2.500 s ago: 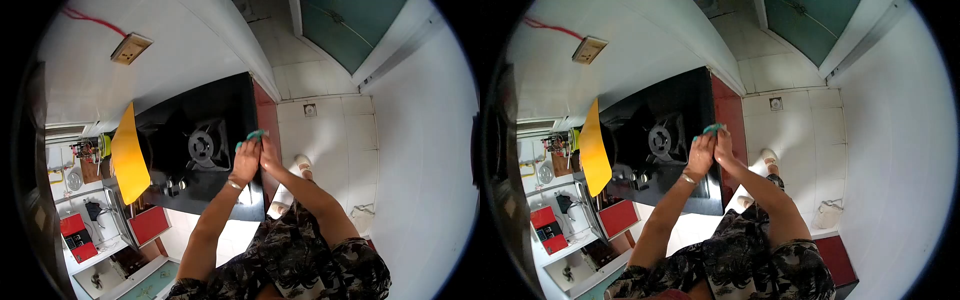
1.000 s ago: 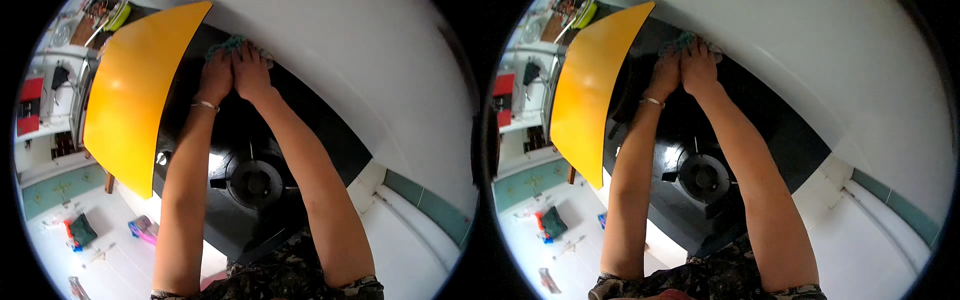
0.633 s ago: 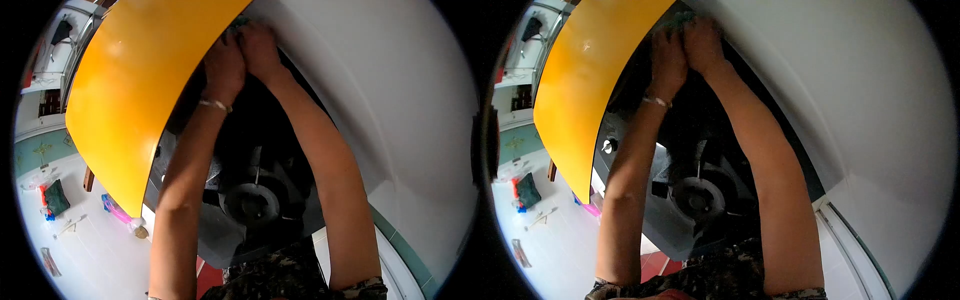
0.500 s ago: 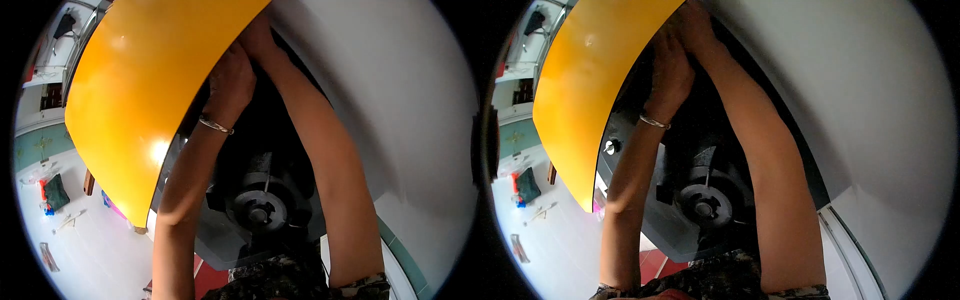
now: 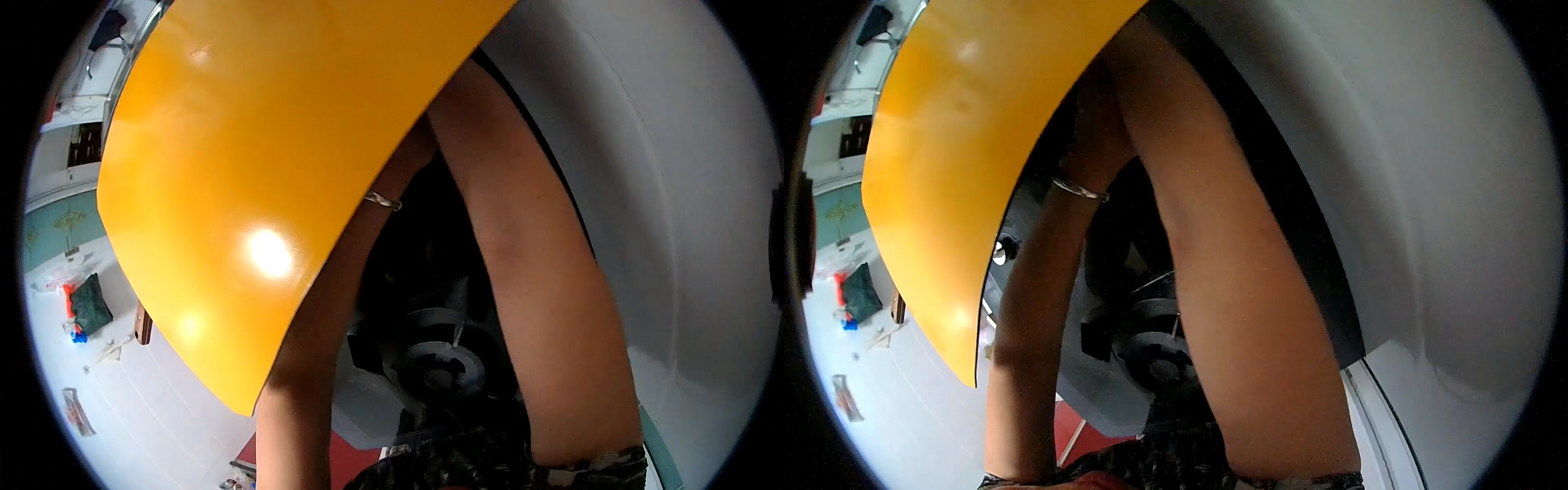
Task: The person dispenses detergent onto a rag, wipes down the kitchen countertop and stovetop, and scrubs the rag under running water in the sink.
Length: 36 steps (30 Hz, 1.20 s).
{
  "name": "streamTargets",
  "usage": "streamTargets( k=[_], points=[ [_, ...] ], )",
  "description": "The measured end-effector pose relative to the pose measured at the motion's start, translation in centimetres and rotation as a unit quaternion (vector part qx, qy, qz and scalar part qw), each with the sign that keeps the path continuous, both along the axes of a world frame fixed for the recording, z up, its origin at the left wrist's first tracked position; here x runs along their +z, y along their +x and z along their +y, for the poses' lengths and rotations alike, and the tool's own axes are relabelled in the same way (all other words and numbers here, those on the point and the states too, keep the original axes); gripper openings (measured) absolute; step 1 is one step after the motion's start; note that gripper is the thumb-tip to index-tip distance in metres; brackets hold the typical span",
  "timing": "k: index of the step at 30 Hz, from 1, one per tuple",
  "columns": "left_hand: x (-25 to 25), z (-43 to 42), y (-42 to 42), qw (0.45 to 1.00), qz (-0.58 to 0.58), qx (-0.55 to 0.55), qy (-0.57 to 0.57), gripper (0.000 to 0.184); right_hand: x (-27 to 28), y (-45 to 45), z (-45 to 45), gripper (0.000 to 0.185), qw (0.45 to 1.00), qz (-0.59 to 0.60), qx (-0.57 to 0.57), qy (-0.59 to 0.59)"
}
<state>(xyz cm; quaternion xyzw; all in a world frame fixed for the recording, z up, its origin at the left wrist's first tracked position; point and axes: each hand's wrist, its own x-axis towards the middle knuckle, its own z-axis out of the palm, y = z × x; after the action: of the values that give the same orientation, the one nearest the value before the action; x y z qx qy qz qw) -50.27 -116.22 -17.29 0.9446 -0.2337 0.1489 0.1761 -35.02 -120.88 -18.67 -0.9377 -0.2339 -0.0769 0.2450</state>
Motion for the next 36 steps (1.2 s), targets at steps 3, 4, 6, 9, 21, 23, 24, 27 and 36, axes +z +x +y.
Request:
streamTargets(
  k=[3,4,6,9,21,23,24,27,36],
  points=[
    [1.4,-0.2,-1.3,0.996,0.074,0.04,0.009,0.054,-0.1,-0.7,-0.4,0.039,1.0,-0.004,0.015,-0.001],
    [2.4,-0.5,-1.9,0.994,0.091,0.059,0.008,0.055,-0.2,-1.1,-0.6,0.039,1.0,-0.005,0.019,0.0],
    [3.8,-1.4,-3.6,0.993,-0.011,0.119,-0.002,0.054,-0.4,-2.2,-1.2,0.039,1.0,-0.008,0.027,-0.001],
    [4.1,-1.6,-3.1,0.995,-0.025,0.092,-0.028,0.061,-0.6,-4.7,-2.8,0.039,0.999,-0.013,0.038,-0.007],
    [7.8,-0.7,-14.0,0.994,0.085,0.023,0.065,0.044,1.9,-24.4,-9.5,0.037,0.996,-0.079,-0.03,-0.012],
    [7.8,-1.4,-14.3,0.993,0.066,0.017,0.093,0.043,2.5,-25.6,-10.2,0.039,0.998,-0.059,-0.039,-0.008],
    [7.6,-1.6,-14.4,0.992,0.061,0.016,0.108,0.043,2.7,-26.0,-10.3,0.04,0.998,-0.045,-0.042,-0.005],
    [4.8,-1.0,-12.2,0.992,-0.001,0.014,0.124,0.053,2.7,-23.5,-10.1,0.04,0.996,-0.04,-0.075,-0.014],
    [4.8,0.3,-7.3,0.999,-0.026,0.015,0.026,0.066,4.4,-16.8,-8.0,0.028,0.966,0.01,-0.202,0.158]
  ],
)
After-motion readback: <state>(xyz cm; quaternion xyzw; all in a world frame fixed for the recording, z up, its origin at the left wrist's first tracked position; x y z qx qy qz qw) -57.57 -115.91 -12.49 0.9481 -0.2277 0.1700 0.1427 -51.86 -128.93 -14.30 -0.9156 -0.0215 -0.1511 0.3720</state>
